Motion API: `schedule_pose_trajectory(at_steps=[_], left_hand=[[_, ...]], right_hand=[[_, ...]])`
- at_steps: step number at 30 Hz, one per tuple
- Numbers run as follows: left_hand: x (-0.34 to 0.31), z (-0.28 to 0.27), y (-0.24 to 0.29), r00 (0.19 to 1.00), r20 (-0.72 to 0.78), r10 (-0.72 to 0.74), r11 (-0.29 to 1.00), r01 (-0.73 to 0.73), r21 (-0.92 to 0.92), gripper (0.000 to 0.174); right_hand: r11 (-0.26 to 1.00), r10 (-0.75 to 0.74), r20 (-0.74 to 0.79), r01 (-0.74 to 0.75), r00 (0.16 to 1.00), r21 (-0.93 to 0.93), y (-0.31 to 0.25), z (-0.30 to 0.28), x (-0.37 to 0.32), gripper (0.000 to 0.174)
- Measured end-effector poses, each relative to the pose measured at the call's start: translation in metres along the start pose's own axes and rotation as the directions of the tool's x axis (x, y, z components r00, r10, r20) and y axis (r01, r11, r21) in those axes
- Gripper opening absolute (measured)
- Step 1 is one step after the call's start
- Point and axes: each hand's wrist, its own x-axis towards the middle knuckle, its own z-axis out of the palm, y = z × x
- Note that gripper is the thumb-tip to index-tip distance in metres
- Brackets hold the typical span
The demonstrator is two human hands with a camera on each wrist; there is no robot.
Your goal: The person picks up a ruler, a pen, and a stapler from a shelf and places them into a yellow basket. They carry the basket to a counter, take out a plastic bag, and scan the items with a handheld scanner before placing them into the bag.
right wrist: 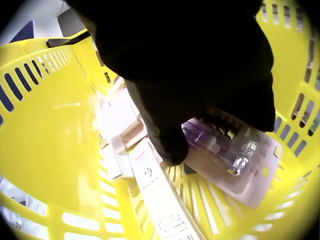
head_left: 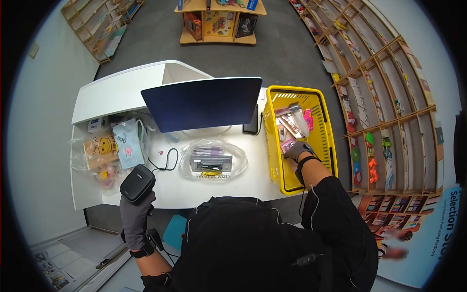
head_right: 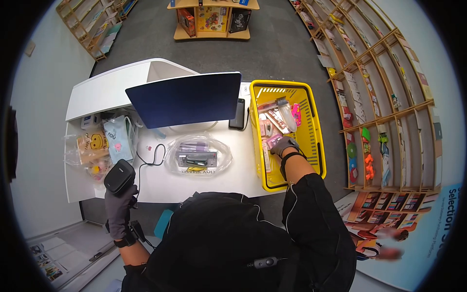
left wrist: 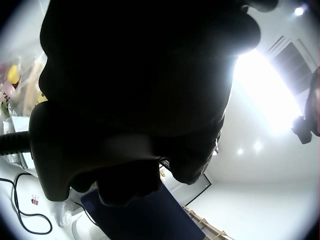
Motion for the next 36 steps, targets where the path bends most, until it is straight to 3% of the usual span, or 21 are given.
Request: schedule_pose_trajectory(at_steps=[3,6,11,14,15,17,23,29,30,31,32,33,34,35,36], left_hand=[[0.007,0.003,-0.005,1.0,0.021,0.013,1.0,-0.014,0.022,0.041],[0.012,0.007,-0.007,0.998,0.039,0.046,0.998,-0.047,0.031,0.039],[0.021,0.006,-0.016,0.991,0.087,0.102,0.994,-0.105,0.029,0.036],[0.031,0.005,-0.023,0.985,0.104,0.138,0.99,-0.141,0.026,0.036],[0.035,0.006,-0.024,0.981,0.101,0.165,0.985,-0.168,0.025,0.036],[0.04,0.014,-0.023,0.974,0.103,0.199,0.979,-0.202,0.017,0.035],[0.045,0.023,-0.013,0.966,0.166,0.197,0.979,-0.203,0.022,0.035],[0.048,0.028,-0.012,0.95,0.192,0.247,0.966,-0.256,0.024,0.034],[0.047,0.03,-0.012,0.945,0.202,0.257,0.963,-0.267,0.021,0.033],[0.047,0.032,-0.011,0.94,0.211,0.268,0.96,-0.278,0.019,0.033],[0.046,0.035,-0.01,0.935,0.221,0.279,0.957,-0.289,0.016,0.033],[0.045,0.038,-0.008,0.934,0.222,0.281,0.957,-0.291,0.016,0.033],[0.044,0.043,-0.003,0.91,0.249,0.331,0.936,-0.349,0.033,0.033],[0.041,0.047,0.002,0.887,0.272,0.374,0.914,-0.402,0.053,0.033],[0.038,0.052,0.008,0.86,0.296,0.415,0.888,-0.453,0.072,0.033]], right_hand=[[1.0,0.001,-0.036,-0.002,0.999,-0.029,0.007,0.013,0.03,0.085],[0.982,-0.131,-0.159,0.106,0.979,-0.159,0.028,0.059,0.106,0.076],[0.969,-0.185,-0.233,0.217,0.955,0.117,0.042,-0.02,-0.018,0.07],[0.851,-0.287,-0.252,0.367,0.924,0.376,0.057,-0.058,-0.077,0.061],[0.853,-0.278,-0.26,0.362,0.925,0.376,0.067,-0.066,-0.086,0.061],[0.767,-0.261,-0.406,0.444,0.876,0.464,0.089,-0.079,-0.103,0.05],[0.666,-0.242,-0.493,0.512,0.836,0.542,0.086,-0.134,-0.245,0.048],[0.653,-0.255,-0.575,0.577,0.777,0.49,0.087,-0.11,-0.238,0.064],[0.326,-0.38,-0.514,0.632,0.769,0.703,0.083,-0.101,-0.238,0.07],[-0.036,-0.505,-0.488,0.547,0.712,0.836,0.077,-0.091,-0.239,0.077],[-0.369,-0.607,-0.5,0.338,0.617,0.866,0.071,-0.08,-0.238,0.083],[-0.37,-0.606,-0.502,0.34,0.617,0.865,0.062,-0.064,-0.232,0.083],[-0.489,-0.735,-0.462,0.084,0.496,0.869,0.051,-0.046,-0.224,0.084],[-0.524,-0.83,-0.445,-0.197,0.336,0.829,0.041,-0.032,-0.22,0.085],[-0.521,-0.833,-0.442,-0.201,0.333,0.829,0.03,-0.028,-0.225,0.085]])
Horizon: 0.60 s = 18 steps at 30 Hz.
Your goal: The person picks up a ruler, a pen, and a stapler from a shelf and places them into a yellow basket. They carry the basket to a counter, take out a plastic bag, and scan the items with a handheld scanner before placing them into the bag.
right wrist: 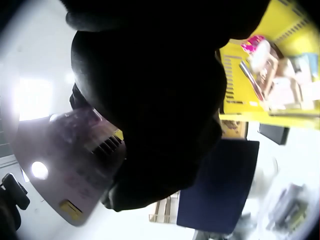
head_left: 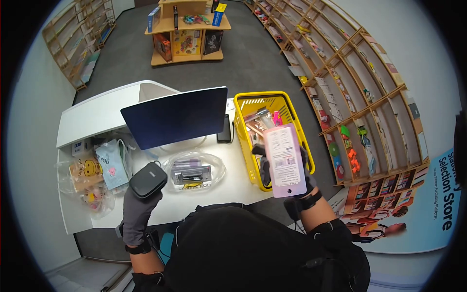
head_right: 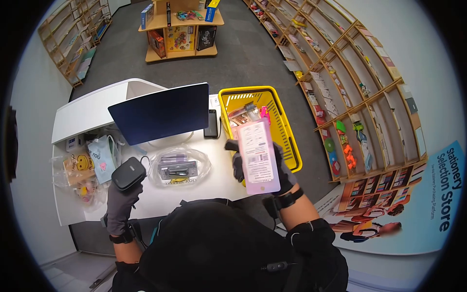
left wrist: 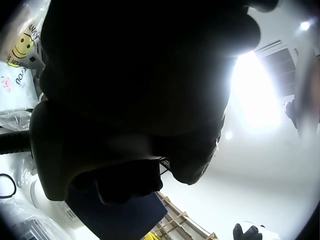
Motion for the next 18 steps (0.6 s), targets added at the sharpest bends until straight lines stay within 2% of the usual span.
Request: schedule_pose_trajectory(at_steps=[4,9,12,13,15,16,17,18], left_hand=[[0.009,0.015,0.029,0.998,0.04,0.044,0.999,-0.044,-0.004,0.036],[0.006,0.011,0.029,0.999,0.037,0.028,1.0,-0.028,-0.007,0.037],[-0.002,0.014,0.031,0.995,0.007,0.102,0.994,-0.102,-0.037,0.039],[-0.003,0.016,0.035,0.995,0.001,0.096,0.995,-0.096,-0.036,0.039],[-0.004,0.021,0.052,0.966,0.135,0.222,0.969,-0.233,0.079,0.042],[-0.004,0.023,0.061,0.939,0.207,0.275,0.944,-0.304,0.128,0.044],[-0.004,0.026,0.073,0.942,0.202,0.269,0.946,-0.298,0.131,0.044],[-0.004,0.029,0.087,0.922,0.272,0.276,0.932,-0.326,0.159,0.044]], right_hand=[[0.993,0.004,0.026,-0.007,1.0,0.118,0.026,0.019,0.017,0.093],[0.995,0.094,0.083,-0.095,0.992,0.003,0.042,0.026,0.028,0.088],[0.989,0.146,0.115,-0.143,0.983,-0.038,0.06,0.019,0.04,0.086],[0.958,0.212,0.191,-0.243,0.958,0.152,0.071,-0.006,0.047,0.084],[0.758,0.287,0.365,-0.443,0.886,0.479,0.086,-0.033,0.059,0.079],[0.753,0.293,0.368,-0.45,0.882,0.48,0.088,-0.035,0.056,0.079],[0.807,0.306,0.259,-0.393,0.916,0.441,0.084,-0.022,0.053,0.076],[0.855,0.307,0.146,-0.34,0.941,0.392,0.08,-0.008,0.05,0.073]])
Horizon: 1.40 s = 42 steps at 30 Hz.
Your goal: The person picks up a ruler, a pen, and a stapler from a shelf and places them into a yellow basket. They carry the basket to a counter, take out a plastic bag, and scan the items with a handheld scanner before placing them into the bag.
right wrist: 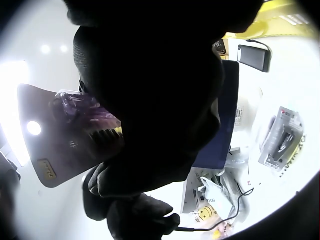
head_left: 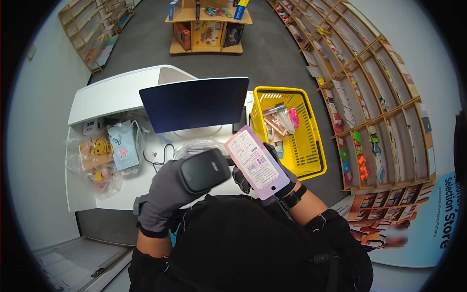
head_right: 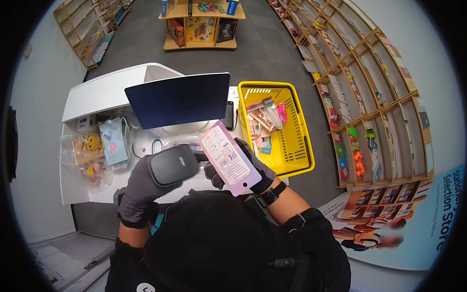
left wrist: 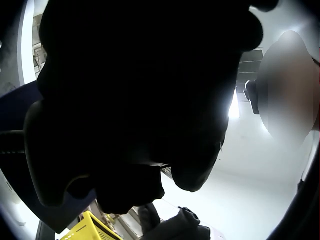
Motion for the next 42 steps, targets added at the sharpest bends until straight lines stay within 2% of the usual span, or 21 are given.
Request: schedule_pose_trajectory(at_steps=[2,9,15,18,19,22,23,25,26,29,30,31,32,33,34,35,37,38,40,41,42], left_hand=[[0.007,0.0,0.017,0.988,0.144,0.051,0.996,-0.061,0.065,0.044],[0.007,0.011,0.007,0.988,0.147,0.041,0.993,-0.024,-0.119,0.044],[0.008,0.006,0.014,0.99,0.135,0.031,0.994,-0.016,-0.11,0.045],[-0.004,0.002,-0.006,0.999,0.045,0.012,0.999,-0.01,-0.044,0.046],[-0.012,0.0,-0.017,0.999,0.041,0.003,0.999,-0.001,-0.042,0.046],[-0.049,-0.009,-0.061,0.96,-0.177,-0.215,0.975,0.2,-0.1,0.044],[-0.061,-0.015,-0.072,0.954,-0.187,-0.236,0.97,0.221,-0.099,0.044],[-0.081,-0.025,-0.089,0.871,-0.196,-0.45,0.889,0.416,-0.189,0.041],[-0.088,-0.028,-0.094,0.816,-0.193,-0.545,0.833,0.501,-0.235,0.039],[-0.11,-0.031,-0.106,0.753,-0.207,-0.625,0.777,0.575,-0.255,0.036],[-0.116,-0.031,-0.109,0.724,-0.21,-0.657,0.751,0.604,-0.267,0.034],[-0.121,-0.03,-0.11,0.714,-0.217,-0.666,0.743,0.609,-0.277,0.034],[-0.123,-0.029,-0.11,0.708,-0.222,-0.671,0.739,0.613,-0.28,0.034],[-0.125,-0.028,-0.11,0.702,-0.227,-0.675,0.735,0.616,-0.283,0.033],[-0.127,-0.027,-0.11,0.696,-0.231,-0.68,0.731,0.619,-0.287,0.032],[-0.129,-0.024,-0.109,0.686,-0.238,-0.688,0.723,0.624,-0.296,0.032],[-0.124,-0.021,-0.109,0.711,-0.249,-0.658,0.752,0.605,-0.261,0.031],[-0.123,-0.019,-0.108,0.723,-0.254,-0.643,0.766,0.595,-0.243,0.03],[-0.122,-0.016,-0.11,0.731,-0.273,-0.626,0.78,0.578,-0.24,0.03],[-0.124,-0.015,-0.111,0.739,-0.29,-0.608,0.794,0.562,-0.233,0.031],[-0.126,-0.015,-0.11,0.746,-0.307,-0.591,0.807,0.546,-0.225,0.031]], right_hand=[[0.996,-0.059,-0.096,0.052,0.994,-0.073,0.002,0.003,0.002,0.071],[0.965,-0.153,-0.25,0.09,0.956,-0.245,0.008,-0.019,0.01,0.074],[0.958,-0.06,-0.095,0.03,0.994,-0.286,0.005,0.008,0.008,0.074],[0.962,0.084,0.031,-0.073,0.996,-0.264,0.006,0.035,0.008,0.074],[0.981,0.072,-0.032,-0.076,0.997,-0.177,0.007,0.039,0.003,0.076],[0.996,0.087,-0.161,-0.087,0.983,0.01,0.012,0.024,-0.001,0.082],[0.995,0.094,-0.03,-0.093,0.995,0.039,0.008,0.008,0.015,0.081],[0.99,0.082,0.23,-0.106,0.97,0.097,0.007,-0.022,0.021,0.078],[0.986,0.062,0.354,-0.114,0.933,0.126,-0.002,-0.034,0.038,0.076],[0.966,-0.026,0.673,-0.155,0.739,0.208,0.0,-0.078,0.026,0.072],[0.963,-0.013,0.671,-0.17,0.741,0.207,0.001,-0.049,0.023,0.072],[0.995,0.067,0.385,-0.091,0.92,0.043,0.002,-0.014,0.01,0.075],[0.987,0.078,0.049,-0.07,0.996,-0.147,0.005,0.031,0.001,0.078],[0.937,0.015,-0.284,-0.113,0.959,-0.332,0.007,0.052,-0.001,0.082],[0.934,0.03,-0.286,-0.129,0.958,-0.333,0.006,0.046,0.008,0.082],[0.804,0.065,-0.334,-0.247,0.94,-0.541,0.002,0.035,0.024,0.075],[0.385,0.072,-0.428,-0.421,0.901,-0.821,-0.001,0.018,0.057,0.062],[0.381,0.077,-0.427,-0.423,0.901,-0.822,0.005,0.019,0.07,0.062],[-0.173,-0.174,-0.351,-0.379,0.92,-0.909,0.02,0.023,0.095,0.059],[-0.176,-0.163,-0.348,-0.374,0.923,-0.91,0.024,0.021,0.107,0.059],[-0.347,-0.187,-0.312,-0.359,0.932,-0.866,0.026,0.014,0.118,0.061]])
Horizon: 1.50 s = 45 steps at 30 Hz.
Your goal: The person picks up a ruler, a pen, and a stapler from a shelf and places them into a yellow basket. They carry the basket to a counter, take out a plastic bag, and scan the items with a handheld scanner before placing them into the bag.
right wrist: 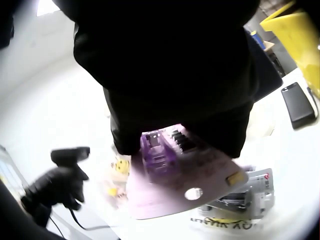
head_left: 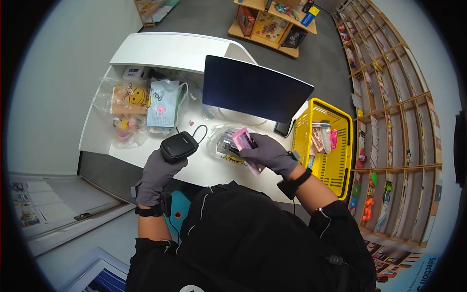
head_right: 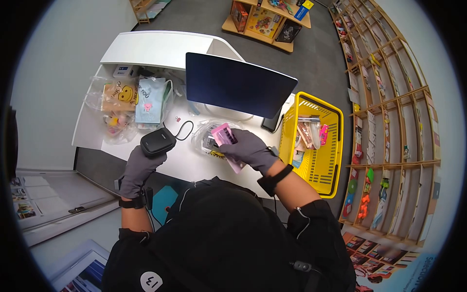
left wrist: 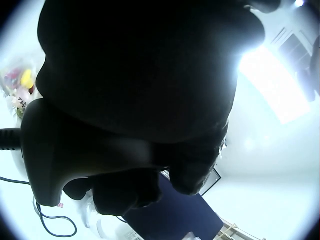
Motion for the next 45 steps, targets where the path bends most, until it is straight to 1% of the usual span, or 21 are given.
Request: schedule_pose_trajectory(at_steps=[2,3,6,7,10,11,14,18,21,23,27,30,31,33,34,35,37,39,41,43,45], left_hand=[[-0.007,-0.003,0.002,1.0,-0.022,-0.011,1.0,0.011,-0.017,0.031],[-0.01,-0.005,0.003,0.999,-0.028,-0.015,0.999,0.014,-0.032,0.031],[-0.017,-0.012,0.005,0.998,-0.034,-0.056,0.998,0.055,-0.034,0.031],[-0.019,-0.014,0.005,0.996,-0.03,-0.089,0.996,0.089,-0.02,0.03],[-0.025,-0.016,-0.001,0.989,-0.033,-0.145,0.989,0.145,-0.015,0.032],[-0.027,-0.017,-0.004,0.987,-0.033,-0.16,0.987,0.159,-0.023,0.033],[-0.031,-0.018,-0.004,0.984,-0.039,-0.173,0.984,0.171,-0.043,0.034],[-0.034,-0.019,-0.001,0.984,-0.059,-0.166,0.984,0.162,-0.073,0.034],[-0.034,-0.018,-0.002,0.984,-0.071,-0.163,0.984,0.157,-0.078,0.035],[-0.029,-0.015,-0.004,0.988,-0.064,-0.139,0.988,0.134,-0.075,0.029],[-0.013,-0.001,0.004,0.994,-0.037,-0.106,0.993,0.104,-0.064,0.026],[-0.006,0.004,0.014,0.995,-0.015,-0.099,0.994,0.098,-0.045,0.025],[-0.005,0.002,0.016,0.994,-0.007,-0.105,0.994,0.104,-0.032,0.025],[-0.004,-0.004,0.012,0.995,0.012,-0.101,0.995,0.101,-0.017,0.024],[-0.008,-0.01,0.004,0.991,-0.013,-0.13,0.991,0.129,-0.04,0.024],[-0.001,-0.008,0.001,0.991,-0.005,-0.137,0.989,0.136,-0.065,0.024],[0.01,0.001,0.004,0.991,0.012,-0.136,0.987,0.136,-0.088,0.023],[0.016,0.004,0.004,0.995,-0.002,-0.099,0.992,0.098,-0.076,0.023],[0.023,0.005,0.003,0.997,0.0,-0.072,0.995,0.071,-0.071,0.023],[0.029,0.006,0.006,0.994,0.038,-0.099,0.993,0.101,-0.056,0.022],[0.032,0.008,0.009,0.992,0.065,-0.106,0.993,0.109,-0.048,0.022]], right_hand=[[0.938,-0.074,-0.057,0.05,0.996,-0.343,0.007,0.011,0.023,0.066],[0.938,-0.078,-0.052,0.055,0.996,-0.343,0.011,0.017,0.031,0.066],[0.811,-0.129,-0.014,0.098,0.992,-0.578,0.019,0.028,0.048,0.068],[0.81,-0.133,-0.008,0.103,0.991,-0.577,0.016,0.03,0.051,0.068],[0.701,-0.076,0.035,0.079,0.996,-0.709,0.01,0.035,0.057,0.081],[0.702,-0.077,0.036,0.08,0.996,-0.708,0.014,0.039,0.06,0.081],[0.644,-0.17,-0.072,0.055,0.983,-0.763,0.047,0.062,0.069,0.077],[0.644,-0.139,-0.13,-0.01,0.982,-0.765,0.066,0.074,0.07,0.083],[0.645,-0.158,-0.118,0.012,0.98,-0.764,0.072,0.074,0.075,0.084],[0.648,-0.16,-0.126,0.008,0.979,-0.762,0.074,0.069,0.076,0.085],[0.703,-0.149,-0.157,-0.007,0.976,-0.711,0.078,0.052,0.07,0.087],[0.768,-0.033,-0.133,-0.06,0.991,-0.637,0.052,0.028,0.047,0.095],[0.77,-0.025,-0.145,-0.074,0.989,-0.634,0.044,0.021,0.039,0.095],[0.839,-0.077,-0.178,-0.032,0.981,-0.543,0.026,0.008,0.023,0.098],[0.867,-0.111,-0.184,0.004,0.977,-0.499,0.017,0.003,0.017,0.1],[0.867,-0.087,-0.215,-0.032,0.973,-0.497,0.017,-0.012,0.002,0.1],[0.928,-0.182,-0.383,0.03,0.906,-0.371,0.022,-0.05,-0.031,0.101],[0.964,-0.12,-0.438,0.0,0.891,-0.264,0.018,-0.083,-0.064,0.094],[0.968,-0.094,-0.5,-0.037,0.861,-0.247,0.045,-0.106,-0.087,0.094],[0.971,-0.067,-0.556,-0.073,0.829,-0.226,0.058,-0.121,-0.105,0.093],[0.977,0.087,-0.596,-0.184,0.798,-0.104,0.057,-0.134,-0.12,0.095]])
